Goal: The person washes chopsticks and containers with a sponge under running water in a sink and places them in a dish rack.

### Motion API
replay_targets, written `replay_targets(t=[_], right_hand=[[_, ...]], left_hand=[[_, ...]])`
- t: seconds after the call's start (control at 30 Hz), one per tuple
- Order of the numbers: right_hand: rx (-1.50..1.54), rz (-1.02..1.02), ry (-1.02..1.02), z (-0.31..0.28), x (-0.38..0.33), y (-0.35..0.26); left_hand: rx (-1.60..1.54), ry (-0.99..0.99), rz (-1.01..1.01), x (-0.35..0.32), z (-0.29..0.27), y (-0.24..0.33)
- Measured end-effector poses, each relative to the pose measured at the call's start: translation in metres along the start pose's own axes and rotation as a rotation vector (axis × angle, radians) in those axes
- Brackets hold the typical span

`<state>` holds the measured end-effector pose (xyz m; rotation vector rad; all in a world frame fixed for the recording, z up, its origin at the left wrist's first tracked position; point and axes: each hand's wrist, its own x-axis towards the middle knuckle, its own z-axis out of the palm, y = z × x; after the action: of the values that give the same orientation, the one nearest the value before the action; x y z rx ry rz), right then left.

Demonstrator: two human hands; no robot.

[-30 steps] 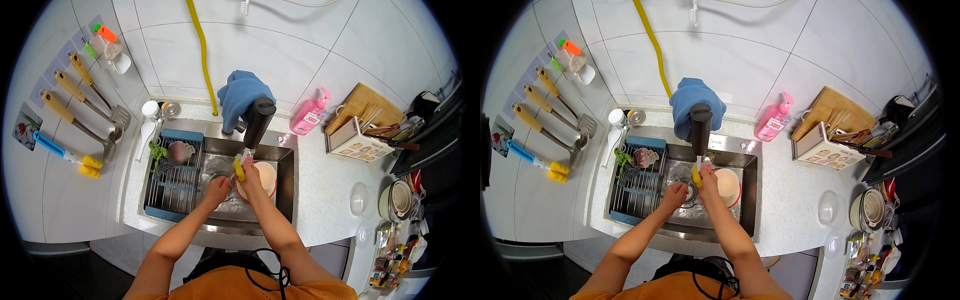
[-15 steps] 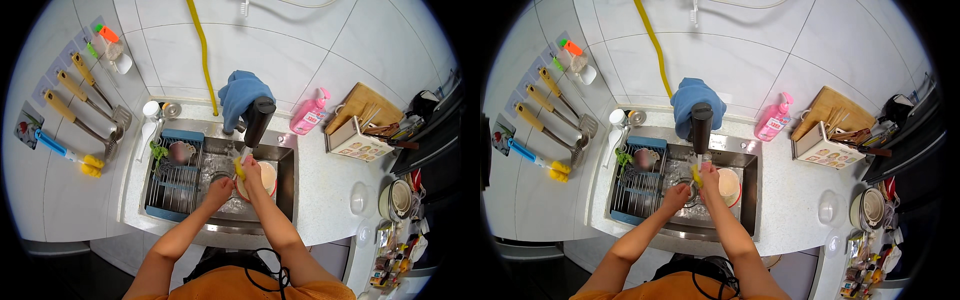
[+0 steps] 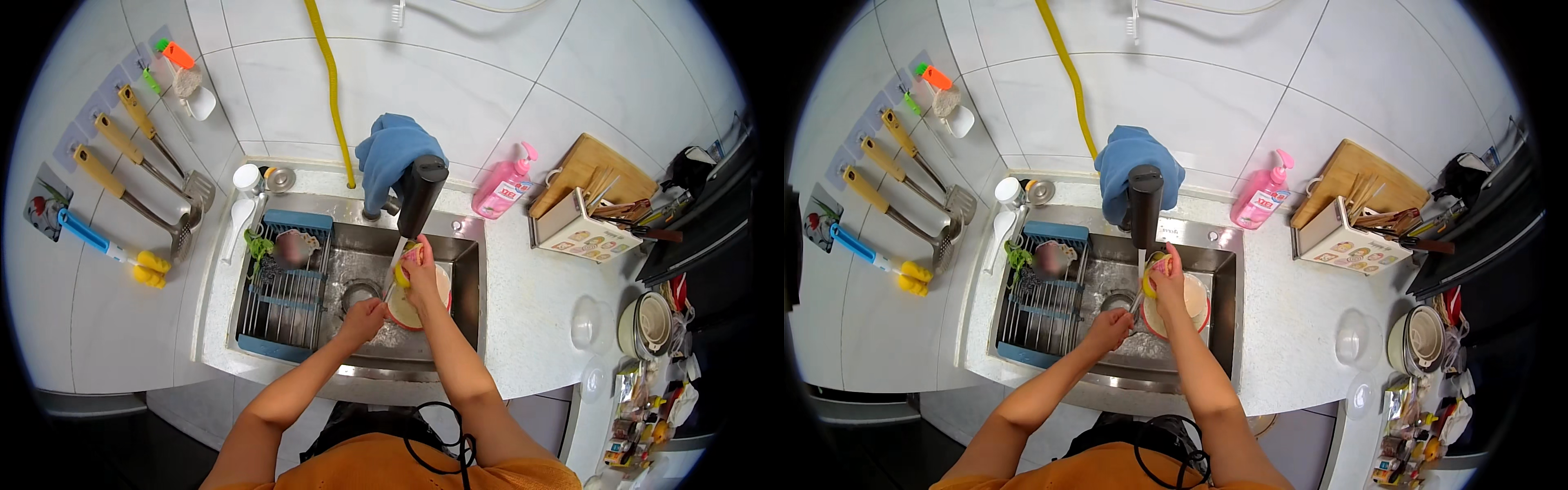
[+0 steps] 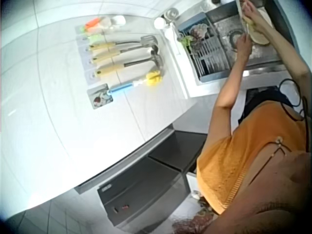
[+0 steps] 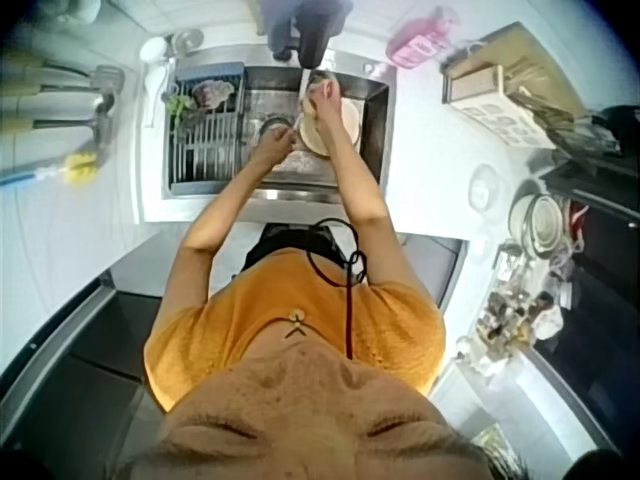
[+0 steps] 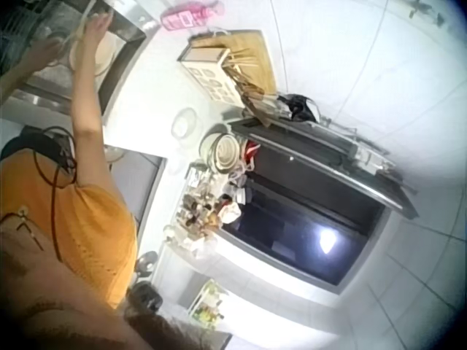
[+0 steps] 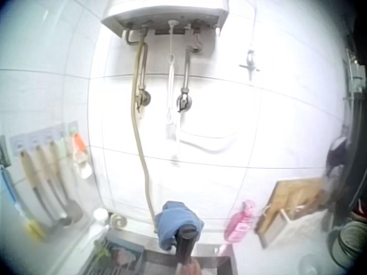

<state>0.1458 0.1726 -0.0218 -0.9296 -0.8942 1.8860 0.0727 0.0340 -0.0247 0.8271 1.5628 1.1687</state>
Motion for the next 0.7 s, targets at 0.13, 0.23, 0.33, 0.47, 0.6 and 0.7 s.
replay_targets(t=[0.13,0.23,0.33,0.47,0.6,0.7], right_hand=[[-0.173,-0.086,-0.066,-0.012,0.007,-0.010],[-0.277,-0.078,-0.169,-0.025,0.013,-0.013],[-0.452,-0.036,-0.310,-0.037,0.014,-0.022],[-0.728,-0.053,-0.418,-0.048,0.006,-0.015],[-1.009,-0.302,-0.366,-0.041,-0.004,-0.005],[-1.091,-0.280,-0.195,-0.031,-0.009,-0.005]], left_hand=[[-0.120,-0.086,-0.137,-0.007,-0.005,0.019],[-0.206,-0.186,-0.252,-0.011,-0.019,0.028],[-0.235,-0.176,-0.298,-0.013,-0.037,0.041],[-0.204,-0.034,-0.206,0.001,-0.056,0.032],[-0.154,0.077,-0.072,0.017,-0.066,0.029],[-0.127,0.168,0.064,0.032,-0.067,0.030]])
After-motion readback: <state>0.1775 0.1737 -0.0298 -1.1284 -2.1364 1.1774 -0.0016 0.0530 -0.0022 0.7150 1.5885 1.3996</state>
